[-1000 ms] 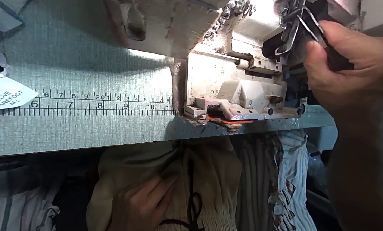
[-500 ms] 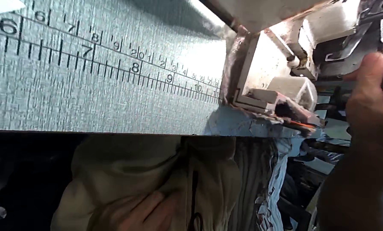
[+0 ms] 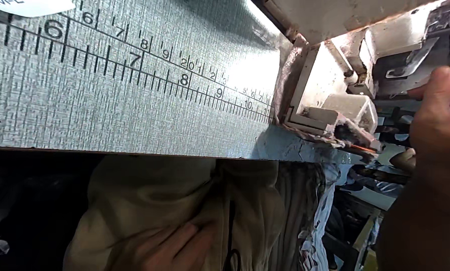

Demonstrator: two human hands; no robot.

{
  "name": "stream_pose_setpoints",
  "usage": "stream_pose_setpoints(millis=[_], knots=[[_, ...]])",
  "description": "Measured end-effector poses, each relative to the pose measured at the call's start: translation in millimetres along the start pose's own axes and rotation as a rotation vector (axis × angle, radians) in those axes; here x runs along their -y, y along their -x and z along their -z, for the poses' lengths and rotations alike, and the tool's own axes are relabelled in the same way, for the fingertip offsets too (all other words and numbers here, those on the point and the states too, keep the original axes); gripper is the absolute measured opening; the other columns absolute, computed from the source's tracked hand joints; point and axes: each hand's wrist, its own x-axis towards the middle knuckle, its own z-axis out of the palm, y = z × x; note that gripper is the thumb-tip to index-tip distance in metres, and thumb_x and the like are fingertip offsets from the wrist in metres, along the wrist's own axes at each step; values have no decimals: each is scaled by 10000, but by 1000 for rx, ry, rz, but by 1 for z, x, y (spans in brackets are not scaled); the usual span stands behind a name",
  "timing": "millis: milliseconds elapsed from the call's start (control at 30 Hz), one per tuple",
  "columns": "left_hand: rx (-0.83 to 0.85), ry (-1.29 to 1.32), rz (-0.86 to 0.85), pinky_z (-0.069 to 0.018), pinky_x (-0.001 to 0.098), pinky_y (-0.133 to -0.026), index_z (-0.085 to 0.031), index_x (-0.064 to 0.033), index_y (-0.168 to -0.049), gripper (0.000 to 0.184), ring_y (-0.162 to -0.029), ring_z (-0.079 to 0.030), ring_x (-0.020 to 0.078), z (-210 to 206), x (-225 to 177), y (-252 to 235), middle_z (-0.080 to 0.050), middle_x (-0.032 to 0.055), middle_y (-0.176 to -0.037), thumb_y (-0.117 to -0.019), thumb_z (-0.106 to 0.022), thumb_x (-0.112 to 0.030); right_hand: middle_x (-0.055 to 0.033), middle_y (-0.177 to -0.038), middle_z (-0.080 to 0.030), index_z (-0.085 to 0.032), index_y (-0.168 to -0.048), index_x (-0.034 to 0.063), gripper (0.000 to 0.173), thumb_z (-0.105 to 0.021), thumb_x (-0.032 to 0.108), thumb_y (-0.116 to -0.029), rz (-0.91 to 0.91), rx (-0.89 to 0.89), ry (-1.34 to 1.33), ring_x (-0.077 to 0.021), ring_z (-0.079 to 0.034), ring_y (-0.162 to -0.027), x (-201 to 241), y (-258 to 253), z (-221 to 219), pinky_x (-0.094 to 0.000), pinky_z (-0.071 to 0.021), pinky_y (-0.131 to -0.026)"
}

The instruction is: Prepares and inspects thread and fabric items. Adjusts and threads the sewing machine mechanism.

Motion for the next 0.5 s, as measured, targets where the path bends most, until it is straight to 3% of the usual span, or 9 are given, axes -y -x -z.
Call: stream_pose_setpoints(millis=[233, 367, 500], knots=[[12, 7, -2, -424, 326, -493, -768, -133, -1088, 239, -584, -601, 212, 0, 1, 1, -667, 57, -721, -1042, -554, -229, -243, -951, -718, -688, -1271, -24, 365, -545, 250, -1077, 19, -15, -9, -278, -698, -773, 0, -1, 0, -424, -570, -746], [12, 3, 0, -415, 329, -482, -765, -135, -1092, 241, -574, -592, 210, -1, 1, 1, -659, 56, -715, -1044, -548, -229, -228, -895, -707, -716, -1184, -29, 347, -534, 248, -1081, 7, -16, 0, -248, -675, -722, 2, -3, 0, -406, -551, -694], [2, 8, 0, -418, 323, -485, -767, -135, -1090, 239, -576, -594, 204, -1, 1, 1, -662, 53, -716, -1041, -552, -228, -222, -916, -716, -714, -1206, -20, 350, -531, 252, -1083, 7, -16, -3, -243, -689, -747, 0, -4, 0, -400, -561, -709]])
